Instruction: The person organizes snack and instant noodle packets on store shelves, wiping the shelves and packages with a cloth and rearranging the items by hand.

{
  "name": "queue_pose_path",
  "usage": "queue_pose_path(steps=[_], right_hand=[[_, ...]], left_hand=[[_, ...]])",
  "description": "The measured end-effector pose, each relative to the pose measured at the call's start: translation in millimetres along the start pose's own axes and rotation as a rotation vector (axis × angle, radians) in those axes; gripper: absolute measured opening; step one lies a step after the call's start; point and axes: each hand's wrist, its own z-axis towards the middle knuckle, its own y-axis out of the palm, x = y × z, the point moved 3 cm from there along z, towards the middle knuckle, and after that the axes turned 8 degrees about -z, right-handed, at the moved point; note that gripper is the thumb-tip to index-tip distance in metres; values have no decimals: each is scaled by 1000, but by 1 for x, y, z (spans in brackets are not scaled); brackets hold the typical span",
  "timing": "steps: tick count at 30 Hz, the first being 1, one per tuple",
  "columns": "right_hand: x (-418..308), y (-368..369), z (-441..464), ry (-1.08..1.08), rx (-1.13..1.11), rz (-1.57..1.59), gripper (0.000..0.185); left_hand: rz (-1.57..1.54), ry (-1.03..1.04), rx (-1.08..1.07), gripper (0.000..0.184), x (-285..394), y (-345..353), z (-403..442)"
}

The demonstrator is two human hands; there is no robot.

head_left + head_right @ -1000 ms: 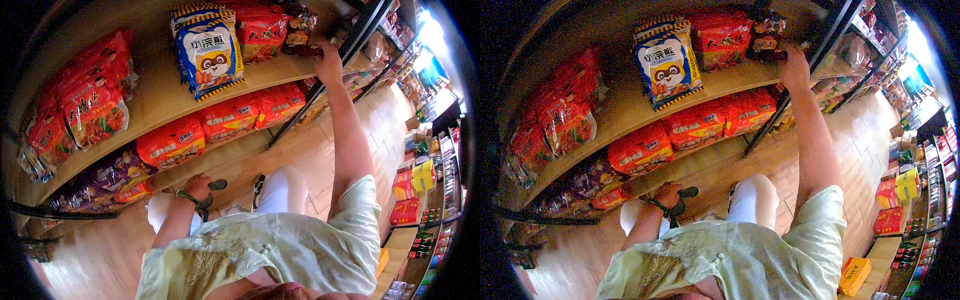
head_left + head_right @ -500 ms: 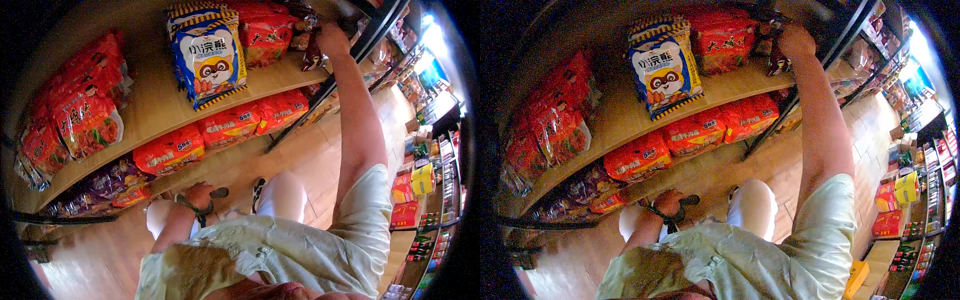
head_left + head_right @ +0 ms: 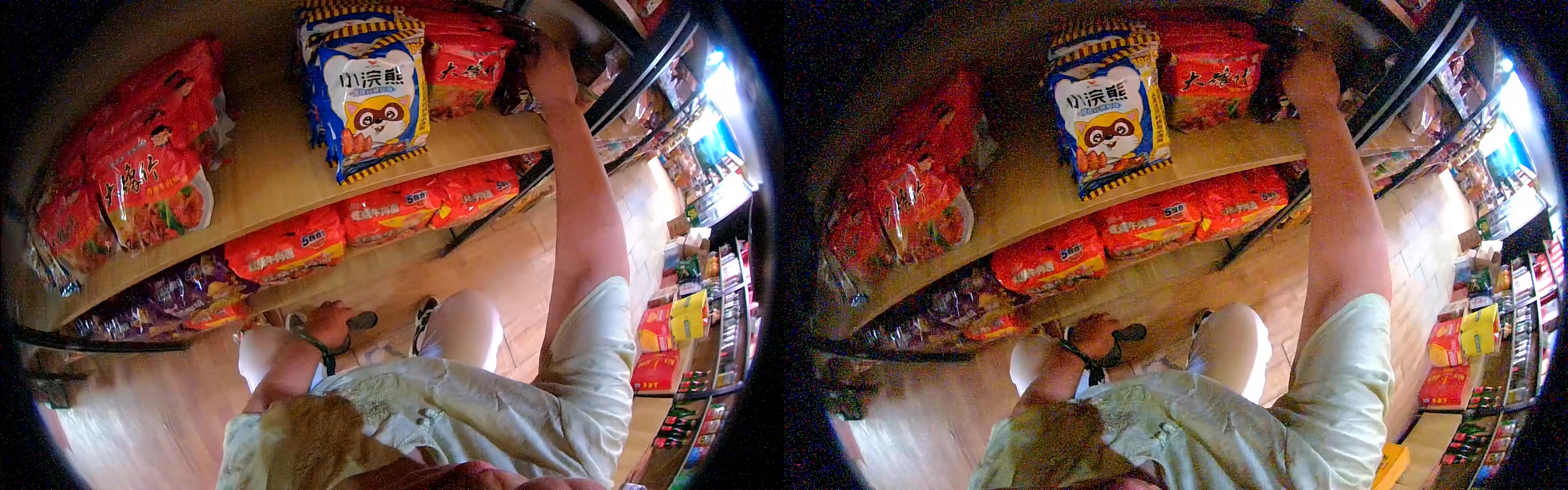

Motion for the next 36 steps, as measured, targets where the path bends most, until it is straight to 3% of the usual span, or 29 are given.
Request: queue_pose_path(steps=[2,4,6,7,8,9,10,12,14,17,19,23,25,30,36], right_hand=[[-5,0,-2,8,-14,40,44],[8,20,-4,-140,393,-153,45],[27,42,9,-180,487,-115,49],[6,-2,-25,-193,535,152,52],[-16,-37,-52,-148,536,214,52],[-27,-46,-73,-164,506,385,40],[-38,-55,-94,-177,478,556,29],[-59,-66,-142,-311,341,567,19],[-102,-97,-191,-472,185,697,13],[-157,-154,-241,-551,-216,1149,8],[-200,-211,-273,-628,-358,1302,8],[-236,-259,-306,-861,-628,1742,7],[-244,-262,-310,-886,-771,1993,8],[-265,-268,-319,-813,-1064,2514,11],[-302,-289,-336,-721,-1181,2874,17]], left_hand=[[4,5,-9,31,-6,7,5],[33,-16,-6,31,3,-2,-1],[24,-15,12,29,13,-12,-2],[-1,13,18,28,8,-7,0],[-27,17,25,27,8,-8,0],[-49,23,42,26,8,-9,1],[-48,161,246,24,4,-1,2],[-49,226,331,22,-5,19,11],[-60,113,209,23,-2,14,18],[-70,67,172,27,15,-13,7],[-84,82,162,33,21,-13,9],[-140,209,285,20,26,-19,9],[-127,125,370,21,26,-23,7],[-186,160,375,23,21,-32,3],[-100,137,397,25,12,-25,3]])
